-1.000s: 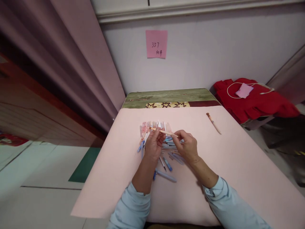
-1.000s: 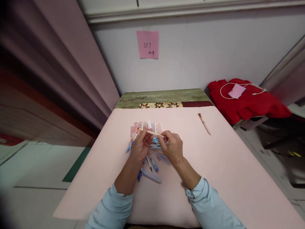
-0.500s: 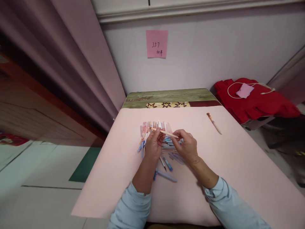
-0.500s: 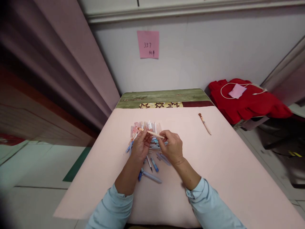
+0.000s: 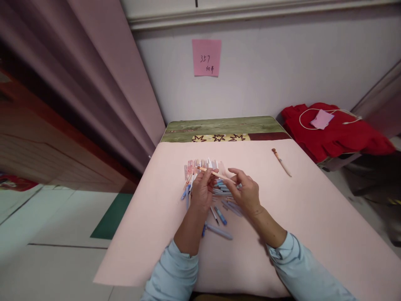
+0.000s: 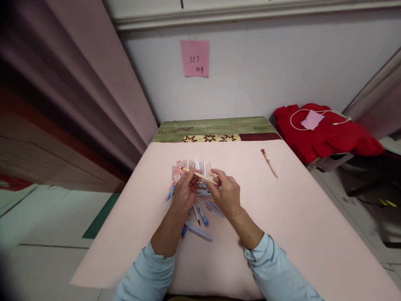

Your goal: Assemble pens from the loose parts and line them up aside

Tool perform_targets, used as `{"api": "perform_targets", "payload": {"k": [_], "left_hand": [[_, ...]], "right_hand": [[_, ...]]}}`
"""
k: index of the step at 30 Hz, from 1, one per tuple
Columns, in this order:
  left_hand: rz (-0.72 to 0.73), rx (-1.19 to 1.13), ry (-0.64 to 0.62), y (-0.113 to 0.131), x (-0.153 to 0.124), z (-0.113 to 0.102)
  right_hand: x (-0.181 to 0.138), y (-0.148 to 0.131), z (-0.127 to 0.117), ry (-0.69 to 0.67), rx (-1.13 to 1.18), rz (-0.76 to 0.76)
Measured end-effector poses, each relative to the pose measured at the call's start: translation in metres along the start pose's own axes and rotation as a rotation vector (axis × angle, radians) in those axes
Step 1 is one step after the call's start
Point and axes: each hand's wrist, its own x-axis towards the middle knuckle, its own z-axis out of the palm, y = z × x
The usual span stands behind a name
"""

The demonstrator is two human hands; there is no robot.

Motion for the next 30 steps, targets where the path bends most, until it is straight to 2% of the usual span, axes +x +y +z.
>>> {"api": "perform_targets", "payload": {"k": [7, 12, 19, 23, 27, 30], "left_hand": [[-0.017, 0.013, -0.016, 0.000, 0.000, -0.001], [-0.039, 0.029, -0.034, 0.001, -0.002, 0.000], [-0.102, 0.007, -0.062, -0.001, -0.004, 0.000], [-0.087, -0.040, -0.055, -0.002, -0.003, 0.001], [-0.070, -0.044, -0.048, -0.002, -0.004, 0.002], [-0.076, -0.020, -0.045, -0.002, -0.005, 0.002]], "right_hand": [[-0.001, -0.002, 0.000, 0.034, 0.014, -0.023], [0.000, 0.001, 0.000, -0.001, -0.034, 0.026], [0.001, -0.002, -0.001, -0.068, 0.013, 0.078], [-0.001, -0.002, 0.001, -0.120, 0.026, 0.079], [-0.004, -0.005, 0.004, -0.190, 0.119, 0.131], [-0.006, -0.009, 0.006, -0.251, 0.317, 0.246]]}}
